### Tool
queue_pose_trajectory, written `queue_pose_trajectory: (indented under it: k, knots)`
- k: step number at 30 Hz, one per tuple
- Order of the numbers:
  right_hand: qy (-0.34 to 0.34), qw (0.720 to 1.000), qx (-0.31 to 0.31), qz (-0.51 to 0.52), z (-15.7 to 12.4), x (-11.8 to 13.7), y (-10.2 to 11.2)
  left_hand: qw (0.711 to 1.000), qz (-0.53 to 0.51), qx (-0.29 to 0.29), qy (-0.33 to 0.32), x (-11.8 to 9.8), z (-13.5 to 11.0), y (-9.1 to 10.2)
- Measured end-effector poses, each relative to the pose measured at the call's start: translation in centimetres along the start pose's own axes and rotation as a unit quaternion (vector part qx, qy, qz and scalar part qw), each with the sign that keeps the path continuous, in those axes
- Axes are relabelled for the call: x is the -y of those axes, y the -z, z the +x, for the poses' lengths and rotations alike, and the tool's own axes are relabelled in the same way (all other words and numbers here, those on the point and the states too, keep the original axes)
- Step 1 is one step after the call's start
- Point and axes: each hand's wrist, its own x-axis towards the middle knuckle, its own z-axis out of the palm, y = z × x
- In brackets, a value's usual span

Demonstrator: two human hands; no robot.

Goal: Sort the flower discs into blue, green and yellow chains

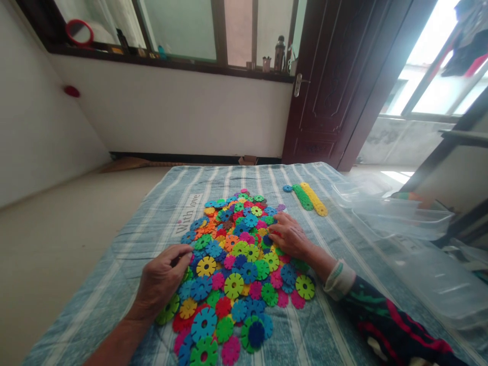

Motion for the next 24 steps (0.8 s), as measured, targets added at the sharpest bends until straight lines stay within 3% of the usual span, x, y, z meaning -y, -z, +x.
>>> queue_pose_trajectory:
  k: [5,9,15,24]
  knots:
    - [0.015,1.0,-0.014,-0.011,0.0,0.2,-0.1,1.0,-0.001,0.0,-0.003,-0.1,-0.1,0.1]
    - [0.047,0.999,0.011,-0.013,-0.1,0.6,-0.2,1.0,-0.003,-0.001,-0.011,-0.1,-0.1,-0.1]
    - [0.013,0.999,-0.001,-0.044,-0.1,0.2,0.0,0.999,-0.004,0.012,-0.033,-0.8,-0.1,-0.1]
    - [0.044,0.998,0.029,-0.043,-0.2,0.6,-0.4,0.987,0.004,0.017,-0.161,-1.9,-0.2,-0.8]
